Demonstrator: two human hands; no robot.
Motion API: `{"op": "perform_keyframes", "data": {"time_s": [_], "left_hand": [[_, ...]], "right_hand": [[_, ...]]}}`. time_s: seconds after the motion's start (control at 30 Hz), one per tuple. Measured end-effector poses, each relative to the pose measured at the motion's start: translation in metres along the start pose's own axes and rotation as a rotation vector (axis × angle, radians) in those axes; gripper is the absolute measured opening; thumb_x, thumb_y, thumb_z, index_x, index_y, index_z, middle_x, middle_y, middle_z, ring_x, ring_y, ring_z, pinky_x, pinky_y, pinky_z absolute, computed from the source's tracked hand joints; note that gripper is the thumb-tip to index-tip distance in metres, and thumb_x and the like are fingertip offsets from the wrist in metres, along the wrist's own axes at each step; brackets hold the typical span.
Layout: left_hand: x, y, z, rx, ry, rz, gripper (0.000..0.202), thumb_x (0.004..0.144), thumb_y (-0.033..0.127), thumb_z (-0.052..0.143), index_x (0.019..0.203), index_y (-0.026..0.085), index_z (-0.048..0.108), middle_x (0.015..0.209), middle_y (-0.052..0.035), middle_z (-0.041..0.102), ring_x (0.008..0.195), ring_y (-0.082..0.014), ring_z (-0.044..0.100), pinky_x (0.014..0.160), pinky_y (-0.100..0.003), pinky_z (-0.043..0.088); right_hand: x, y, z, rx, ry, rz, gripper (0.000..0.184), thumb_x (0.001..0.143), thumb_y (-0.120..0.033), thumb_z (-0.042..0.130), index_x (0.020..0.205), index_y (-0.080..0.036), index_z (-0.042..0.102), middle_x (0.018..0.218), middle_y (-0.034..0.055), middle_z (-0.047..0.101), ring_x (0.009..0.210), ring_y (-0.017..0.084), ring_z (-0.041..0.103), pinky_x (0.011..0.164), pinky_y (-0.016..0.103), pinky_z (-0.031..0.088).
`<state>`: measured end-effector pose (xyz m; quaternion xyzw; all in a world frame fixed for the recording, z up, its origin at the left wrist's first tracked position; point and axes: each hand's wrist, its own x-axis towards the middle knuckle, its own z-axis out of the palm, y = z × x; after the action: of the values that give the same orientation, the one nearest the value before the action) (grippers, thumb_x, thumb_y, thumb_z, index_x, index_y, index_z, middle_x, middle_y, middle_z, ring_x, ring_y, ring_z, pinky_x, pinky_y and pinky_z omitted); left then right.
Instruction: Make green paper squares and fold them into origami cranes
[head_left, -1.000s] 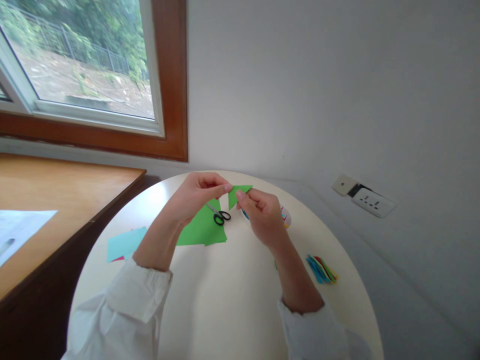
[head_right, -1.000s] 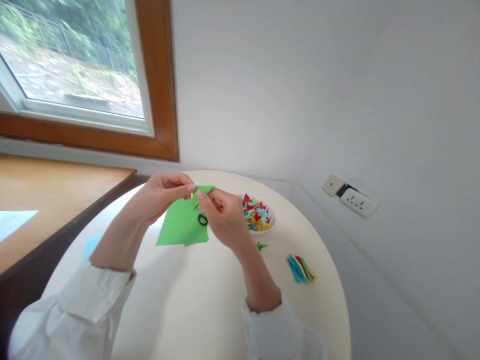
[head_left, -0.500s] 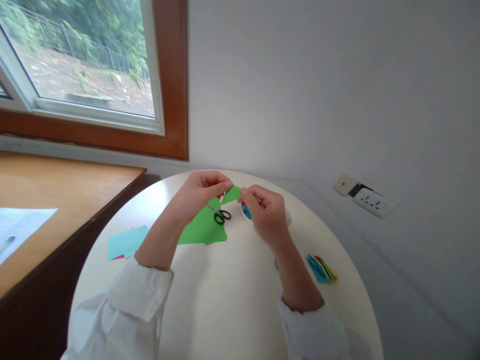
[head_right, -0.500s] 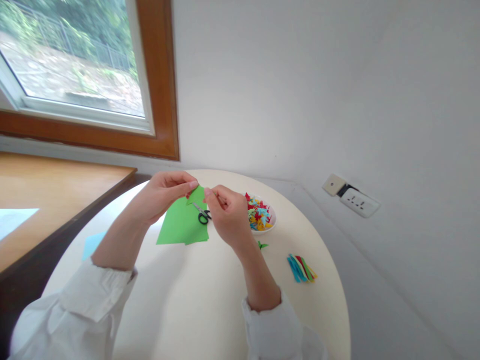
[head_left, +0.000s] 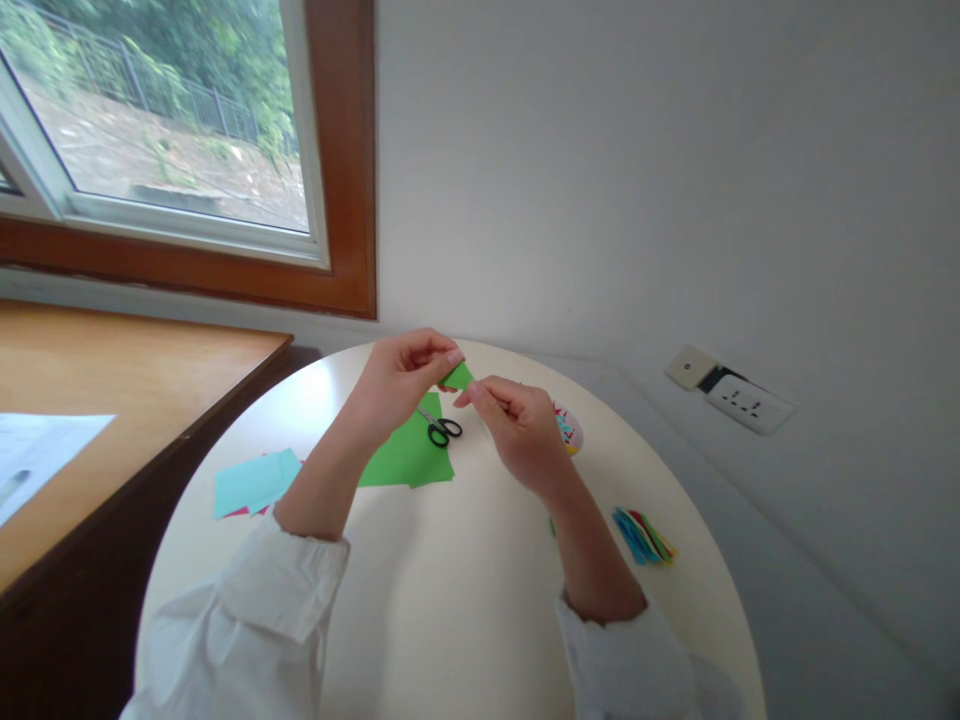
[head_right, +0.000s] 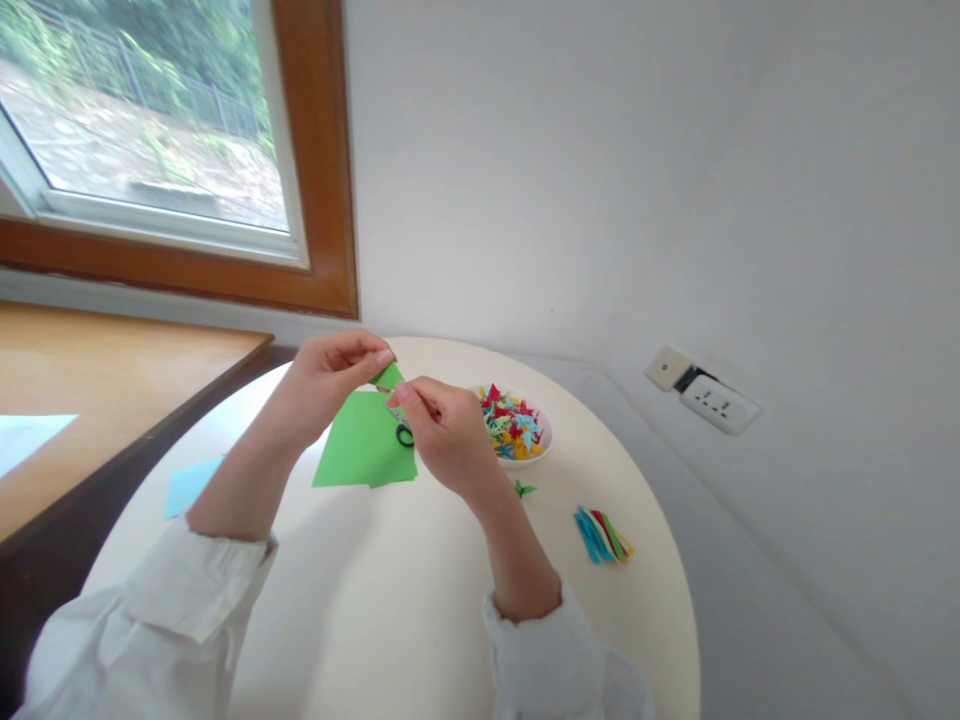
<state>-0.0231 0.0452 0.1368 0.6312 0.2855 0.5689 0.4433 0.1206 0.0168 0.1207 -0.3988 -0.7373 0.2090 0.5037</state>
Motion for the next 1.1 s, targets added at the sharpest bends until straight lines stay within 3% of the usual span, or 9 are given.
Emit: {"op": "perform_keyframes", "data": {"time_s": [0.43, 0.67, 0.87, 1.03, 1.1], "left_hand": [[0.001, -0.005, -0.003, 0.094, 0.059, 0.027, 0.021, 0.069, 0.034, 0.068, 0.073, 0.015, 0.064, 0.049, 0.0047, 0.049, 0.044, -0.0071, 0.046, 0.043, -0.02, 0.033], [0.0, -0.002, -0.009, 0.125, 0.006, 0.098, 0.023, 0.074, 0.034, 0.066, 0.088, 0.016, 0.065, 0.053, 0.0036, 0.054, 0.054, -0.0101, 0.054, 0.054, -0.021, 0.043], [0.001, -0.002, -0.006, 0.154, 0.022, 0.148, 0.024, 0.071, 0.035, 0.069, 0.084, 0.016, 0.064, 0.053, 0.003, 0.056, 0.055, -0.0123, 0.059, 0.055, -0.023, 0.047], [0.001, -0.002, -0.004, 0.158, 0.019, 0.147, 0.017, 0.073, 0.032, 0.067, 0.08, 0.016, 0.063, 0.052, 0.0029, 0.055, 0.055, -0.0119, 0.059, 0.052, -0.021, 0.046], [0.001, -0.002, -0.004, 0.14, 0.017, 0.14, 0.016, 0.073, 0.031, 0.067, 0.079, 0.016, 0.062, 0.053, 0.0026, 0.056, 0.054, -0.0114, 0.058, 0.052, -0.021, 0.046]], "right_hand": [[0.002, -0.001, 0.0, 0.077, -0.012, 0.037, 0.03, 0.085, -0.035, 0.047, 0.065, -0.017, 0.062, 0.046, -0.0073, 0.032, 0.043, 0.008, 0.025, 0.045, 0.025, 0.019], [0.002, 0.001, 0.0, 0.084, 0.132, 0.082, 0.032, 0.083, -0.039, 0.049, 0.061, -0.017, 0.06, 0.046, -0.0062, 0.033, 0.044, 0.008, 0.028, 0.044, 0.025, 0.02], [0.005, 0.007, 0.0, 0.061, 0.226, 0.065, 0.035, 0.083, -0.042, 0.049, 0.059, -0.018, 0.057, 0.046, -0.0062, 0.033, 0.045, 0.008, 0.031, 0.045, 0.024, 0.024], [0.006, 0.009, -0.001, 0.267, 0.278, 0.04, 0.019, 0.078, -0.038, 0.058, 0.085, -0.021, 0.054, 0.054, -0.0079, 0.042, 0.048, 0.008, 0.043, 0.046, 0.021, 0.034], [0.005, 0.009, -0.002, 0.341, 0.23, 0.011, 0.027, 0.074, -0.032, 0.064, 0.097, -0.024, 0.053, 0.068, -0.0055, 0.05, 0.06, 0.009, 0.053, 0.055, 0.023, 0.043]]}}
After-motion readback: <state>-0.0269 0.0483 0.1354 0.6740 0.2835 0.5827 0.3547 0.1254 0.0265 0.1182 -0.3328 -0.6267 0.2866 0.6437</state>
